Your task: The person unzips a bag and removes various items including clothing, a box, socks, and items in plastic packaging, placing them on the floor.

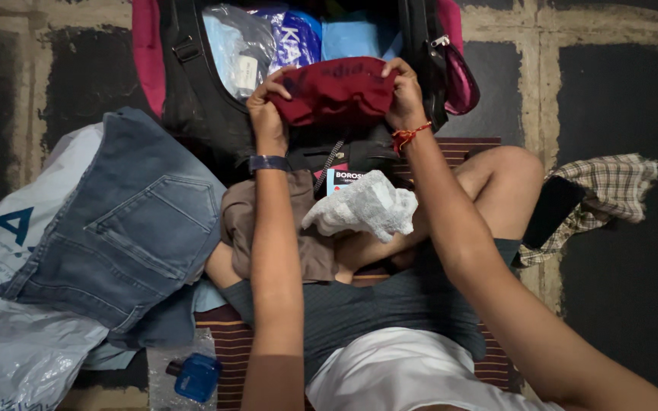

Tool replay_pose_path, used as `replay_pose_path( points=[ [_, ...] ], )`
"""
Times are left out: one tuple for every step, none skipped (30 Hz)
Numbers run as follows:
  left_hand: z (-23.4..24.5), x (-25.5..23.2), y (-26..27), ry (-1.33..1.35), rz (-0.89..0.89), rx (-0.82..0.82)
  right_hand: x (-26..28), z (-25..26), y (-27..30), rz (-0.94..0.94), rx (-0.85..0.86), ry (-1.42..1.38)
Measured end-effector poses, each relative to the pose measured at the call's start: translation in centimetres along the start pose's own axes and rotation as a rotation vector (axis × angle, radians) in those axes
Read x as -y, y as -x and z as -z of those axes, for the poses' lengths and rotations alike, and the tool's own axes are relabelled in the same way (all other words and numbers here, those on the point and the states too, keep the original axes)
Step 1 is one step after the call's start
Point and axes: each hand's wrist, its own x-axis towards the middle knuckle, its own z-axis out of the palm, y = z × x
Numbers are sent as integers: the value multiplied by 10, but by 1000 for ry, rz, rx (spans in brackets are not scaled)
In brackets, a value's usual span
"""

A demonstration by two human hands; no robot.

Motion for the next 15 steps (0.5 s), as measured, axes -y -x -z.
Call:
replay_pose_path(
  points=[
    [-4,-4,1,39,26,-12,3,-6,0,-9,19,-29],
    [-6,-10,1,38,29,-14,7,-13,2,-12,16,-30],
    [-8,-17,2,71,46,31,11,-21,5,-18,31,-35],
    [-10,-24,1,104,56,79,16,-30,6,-20,51,-39],
    [-13,-29,1,104,53,81,21,-38,7,-18,54,-39],
    [-15,-33,4,56,48,75,26,-45,10,-18,82,-70],
    [-16,-35,5,8,43,69,30,-51,12,-17,109,-101],
    [-18,-32,4,9,45,66,33,-55,16,-20,108,-101],
    [-21,-28,1,-82,74,7,37,-58,19,-39,95,-119],
    [-22,-24,3,-174,105,-55,39,-59,22,-62,78,-137],
    [-21,-22,7,-174,110,-60,40,-61,24,-68,74,-137],
    [-20,-21,8,-161,184,-79,41,-63,23,-88,41,-168],
    [-19,-20,10,-148,258,-98,41,-64,23,-108,8,-199],
    [-18,-20,8,-150,252,-96,39,-65,22,-105,14,-200],
    [-16,-20,7,-167,317,-77,37,-67,23,-81,12,-20]
  ],
)
